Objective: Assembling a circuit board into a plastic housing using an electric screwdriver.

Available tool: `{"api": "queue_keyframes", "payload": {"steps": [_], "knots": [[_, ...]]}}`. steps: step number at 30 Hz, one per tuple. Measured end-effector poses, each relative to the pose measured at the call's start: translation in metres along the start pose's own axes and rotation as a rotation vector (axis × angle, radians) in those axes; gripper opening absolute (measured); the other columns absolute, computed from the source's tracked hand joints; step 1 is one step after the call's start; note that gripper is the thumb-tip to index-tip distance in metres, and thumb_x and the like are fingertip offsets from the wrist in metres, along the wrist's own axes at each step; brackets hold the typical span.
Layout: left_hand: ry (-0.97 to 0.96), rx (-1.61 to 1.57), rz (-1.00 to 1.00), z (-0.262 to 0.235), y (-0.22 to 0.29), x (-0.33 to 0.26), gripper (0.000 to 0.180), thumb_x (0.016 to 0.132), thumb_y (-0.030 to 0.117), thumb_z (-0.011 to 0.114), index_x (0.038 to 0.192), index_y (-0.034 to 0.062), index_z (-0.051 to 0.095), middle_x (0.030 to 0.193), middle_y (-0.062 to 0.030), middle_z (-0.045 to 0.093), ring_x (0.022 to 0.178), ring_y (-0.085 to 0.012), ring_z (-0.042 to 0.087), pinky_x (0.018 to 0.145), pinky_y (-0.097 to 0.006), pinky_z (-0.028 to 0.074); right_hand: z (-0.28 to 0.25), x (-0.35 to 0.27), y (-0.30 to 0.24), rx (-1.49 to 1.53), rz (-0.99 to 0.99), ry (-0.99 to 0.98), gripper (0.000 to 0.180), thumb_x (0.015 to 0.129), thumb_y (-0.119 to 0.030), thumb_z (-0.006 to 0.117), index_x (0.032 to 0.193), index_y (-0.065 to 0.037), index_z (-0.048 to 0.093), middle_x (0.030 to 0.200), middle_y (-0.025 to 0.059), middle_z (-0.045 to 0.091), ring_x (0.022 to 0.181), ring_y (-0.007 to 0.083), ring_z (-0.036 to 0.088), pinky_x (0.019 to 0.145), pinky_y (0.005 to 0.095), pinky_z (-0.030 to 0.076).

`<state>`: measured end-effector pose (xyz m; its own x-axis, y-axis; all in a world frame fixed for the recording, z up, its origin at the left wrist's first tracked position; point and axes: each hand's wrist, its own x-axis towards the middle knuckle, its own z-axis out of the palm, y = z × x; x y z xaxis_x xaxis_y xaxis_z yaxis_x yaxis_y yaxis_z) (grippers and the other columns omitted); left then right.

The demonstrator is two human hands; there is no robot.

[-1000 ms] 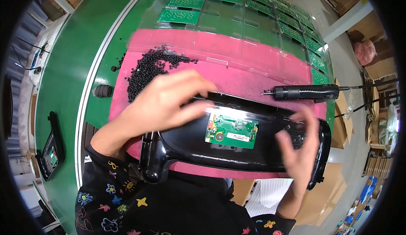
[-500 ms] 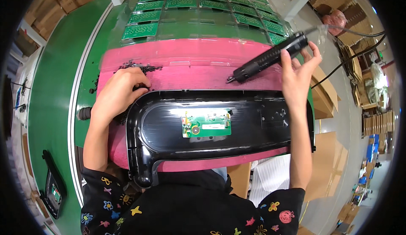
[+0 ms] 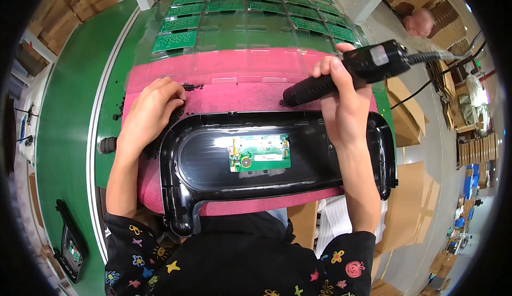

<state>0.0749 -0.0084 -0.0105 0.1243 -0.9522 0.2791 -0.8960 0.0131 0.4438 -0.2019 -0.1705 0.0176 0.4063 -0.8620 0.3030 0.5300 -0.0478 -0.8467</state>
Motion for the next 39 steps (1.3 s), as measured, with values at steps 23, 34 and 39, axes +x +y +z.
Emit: {"api": "queue_keyframes", "payload": {"steps": [23,34,39], "knots": [[0.0,-0.765,0.331,0.016,0.058,-0.012,0.027,0.077,-0.002,0.075,0.103,-0.0032,0.07,0.086,-0.0129,0.072,0.077,-0.0227,0.071,0.071,-0.03,0.055,0.071,-0.067,-0.038,0.25,-0.182,-0.317,0.044,0.085,-0.019,0.075,0.117,-0.02,0.045,0.078,-0.0069,0.051,0.074,0.01,0.05,0.084,0.0358,0.034],[0.0,-0.626,0.504,0.021,0.058,-0.014,0.026,0.072,-0.003,0.077,0.097,-0.0038,0.068,0.082,-0.0124,0.067,0.077,-0.0289,0.066,0.066,-0.036,0.055,0.07,-0.073,-0.032,0.133,-0.105,-0.374,0.045,0.086,-0.02,0.074,0.119,-0.022,0.043,0.078,-0.0061,0.053,0.073,0.0106,0.051,0.084,0.036,0.035],[0.06,-0.549,0.565,0.023,0.054,-0.012,0.028,0.071,-0.007,0.075,0.098,-0.0031,0.069,0.08,-0.0123,0.067,0.078,-0.0284,0.067,0.064,-0.035,0.055,0.06,-0.068,-0.034,0.05,-0.086,-0.448,0.042,0.087,-0.024,0.071,0.118,-0.021,0.043,0.075,-0.0055,0.052,0.072,0.0102,0.051,0.082,0.0348,0.035]]}}
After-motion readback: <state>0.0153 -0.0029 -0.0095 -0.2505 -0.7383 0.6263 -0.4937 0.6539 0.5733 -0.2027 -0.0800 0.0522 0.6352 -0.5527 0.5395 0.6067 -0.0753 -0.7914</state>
